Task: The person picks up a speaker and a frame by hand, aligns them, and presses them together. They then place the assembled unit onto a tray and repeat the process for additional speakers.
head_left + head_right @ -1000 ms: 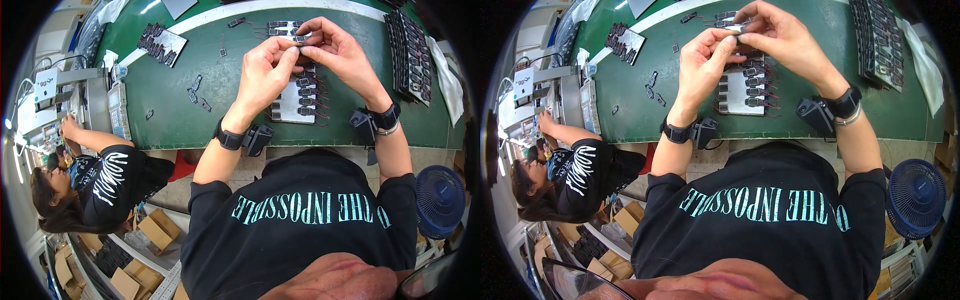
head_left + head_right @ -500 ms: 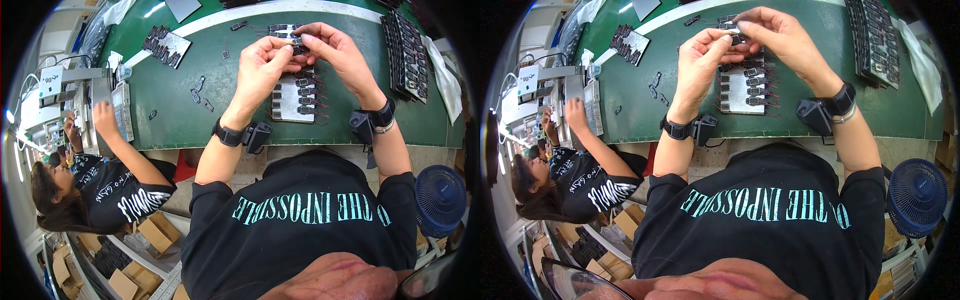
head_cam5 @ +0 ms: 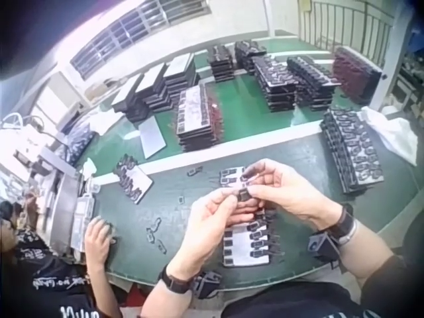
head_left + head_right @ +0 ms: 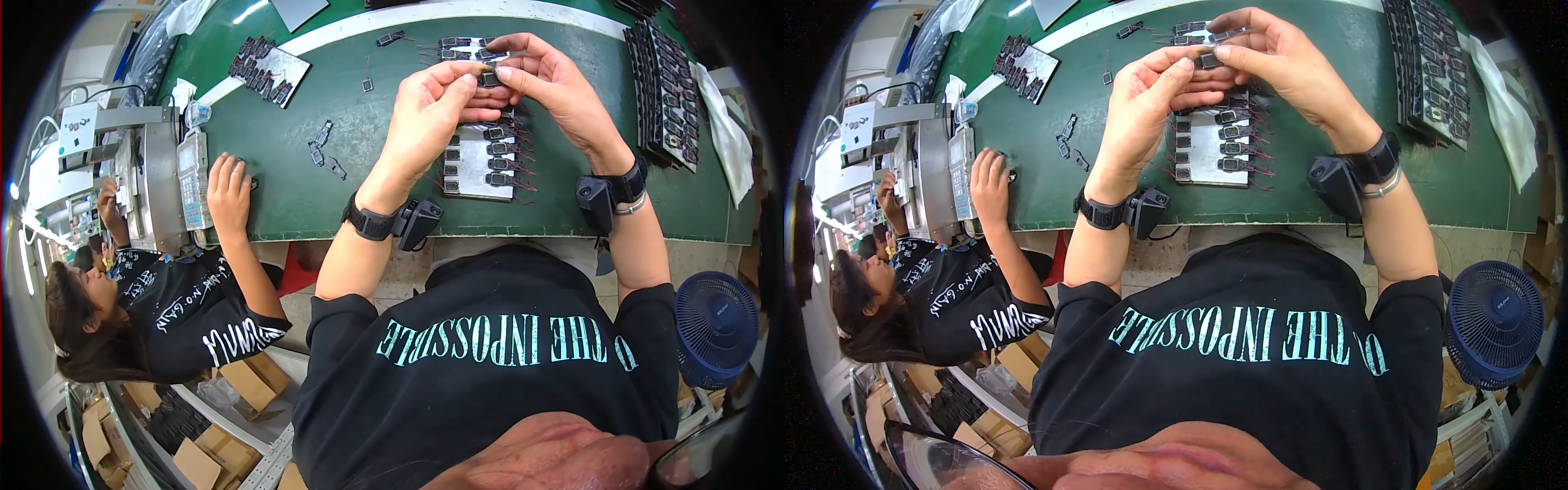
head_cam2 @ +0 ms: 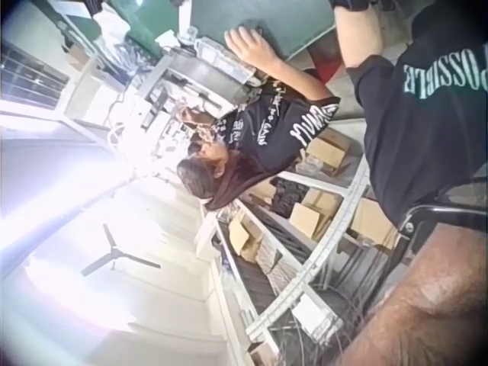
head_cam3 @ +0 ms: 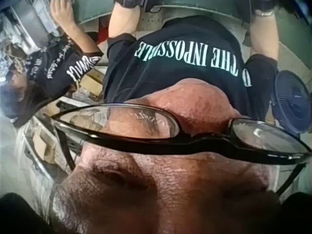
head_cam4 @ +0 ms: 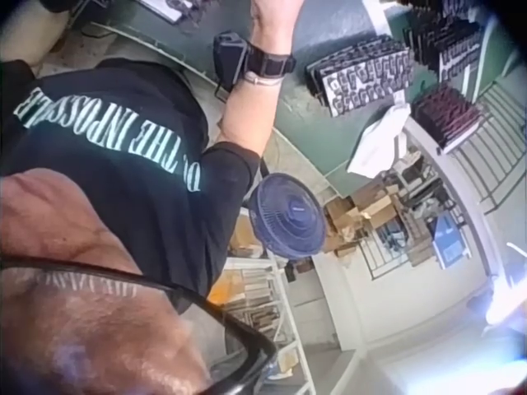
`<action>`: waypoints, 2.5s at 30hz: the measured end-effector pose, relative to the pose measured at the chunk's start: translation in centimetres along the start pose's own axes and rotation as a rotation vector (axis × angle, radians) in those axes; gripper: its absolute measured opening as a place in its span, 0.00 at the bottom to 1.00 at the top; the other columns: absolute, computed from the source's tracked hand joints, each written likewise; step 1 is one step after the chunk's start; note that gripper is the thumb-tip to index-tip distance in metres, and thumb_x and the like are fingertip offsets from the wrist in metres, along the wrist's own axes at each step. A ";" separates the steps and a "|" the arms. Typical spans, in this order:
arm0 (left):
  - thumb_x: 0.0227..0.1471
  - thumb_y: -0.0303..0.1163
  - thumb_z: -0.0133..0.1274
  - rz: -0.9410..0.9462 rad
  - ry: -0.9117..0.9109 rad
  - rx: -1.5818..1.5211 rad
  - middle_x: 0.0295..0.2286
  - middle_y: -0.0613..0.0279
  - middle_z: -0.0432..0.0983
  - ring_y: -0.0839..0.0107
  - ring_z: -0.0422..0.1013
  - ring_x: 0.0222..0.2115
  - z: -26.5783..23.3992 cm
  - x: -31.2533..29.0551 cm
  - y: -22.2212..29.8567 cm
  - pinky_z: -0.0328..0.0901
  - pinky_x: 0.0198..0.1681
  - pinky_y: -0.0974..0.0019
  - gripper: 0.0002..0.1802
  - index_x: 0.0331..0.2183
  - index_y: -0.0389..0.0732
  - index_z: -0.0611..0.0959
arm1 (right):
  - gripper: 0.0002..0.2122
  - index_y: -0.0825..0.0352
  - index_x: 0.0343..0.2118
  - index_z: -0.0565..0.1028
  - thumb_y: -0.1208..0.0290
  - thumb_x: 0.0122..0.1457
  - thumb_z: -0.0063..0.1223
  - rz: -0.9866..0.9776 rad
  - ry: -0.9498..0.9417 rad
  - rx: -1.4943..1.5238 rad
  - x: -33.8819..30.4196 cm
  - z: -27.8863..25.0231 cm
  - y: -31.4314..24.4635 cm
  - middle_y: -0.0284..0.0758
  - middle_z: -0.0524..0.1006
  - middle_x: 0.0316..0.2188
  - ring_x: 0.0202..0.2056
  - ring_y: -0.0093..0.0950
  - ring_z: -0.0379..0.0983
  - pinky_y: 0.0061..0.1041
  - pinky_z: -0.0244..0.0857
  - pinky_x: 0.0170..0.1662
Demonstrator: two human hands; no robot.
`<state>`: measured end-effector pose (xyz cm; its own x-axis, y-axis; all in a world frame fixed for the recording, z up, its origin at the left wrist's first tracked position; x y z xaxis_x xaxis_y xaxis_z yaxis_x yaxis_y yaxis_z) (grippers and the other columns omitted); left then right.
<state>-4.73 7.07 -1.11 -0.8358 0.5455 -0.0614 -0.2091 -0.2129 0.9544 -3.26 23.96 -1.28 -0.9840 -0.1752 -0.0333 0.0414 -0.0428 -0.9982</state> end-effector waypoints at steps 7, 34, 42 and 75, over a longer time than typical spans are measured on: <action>0.62 0.24 0.42 0.009 0.018 -0.012 0.35 0.46 0.80 0.64 0.79 0.37 0.1 0.2 -0.3 0.76 0.41 0.67 0.14 0.45 0.26 0.75 | 0.14 0.67 0.50 0.69 0.71 0.64 0.52 -0.068 0.018 -0.062 -0.1 0.4 0.7 0.28 0.73 0.37 0.38 0.15 0.69 0.15 0.65 0.43; 0.58 0.25 0.52 0.400 0.477 0.020 0.31 0.55 0.81 0.69 0.79 0.33 -6.5 -4.8 2.4 0.75 0.31 0.70 0.10 0.41 0.32 0.80 | 0.07 0.67 0.31 0.75 0.75 0.50 0.59 -0.634 -0.056 -1.341 -3.8 8.6 -0.9 0.35 0.70 0.29 0.35 0.36 0.67 0.33 0.62 0.42; 0.56 0.26 0.56 0.342 0.529 0.119 0.33 0.61 0.79 0.74 0.76 0.33 -7.6 -5.4 0.7 0.75 0.31 0.71 0.12 0.42 0.34 0.82 | 0.11 0.68 0.36 0.72 0.77 0.49 0.59 -0.579 -0.039 -1.212 -3.0 8.8 -0.7 0.37 0.70 0.31 0.37 0.37 0.66 0.35 0.62 0.42; 0.46 0.33 0.62 0.221 0.261 1.162 0.27 0.59 0.80 0.64 0.73 0.31 -5.5 -6.1 -0.4 0.68 0.37 0.65 0.08 0.30 0.40 0.86 | 0.12 0.70 0.47 0.75 0.72 0.62 0.54 -0.117 0.163 -0.078 -0.9 -1.2 3.2 0.30 0.76 0.39 0.40 0.18 0.69 0.17 0.61 0.48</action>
<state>-2.39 -0.66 -2.72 -0.9013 0.3809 0.2064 0.4193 0.6473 0.6365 -2.44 25.15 -4.51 -0.9966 -0.0121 0.0814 -0.0817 0.0240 -0.9964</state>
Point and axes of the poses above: each hand's wrist, its own x-axis towards the middle knuckle, its own z-axis out of the palm, y = z × x, the point moved 4 cm from there along x, towards the middle knuckle
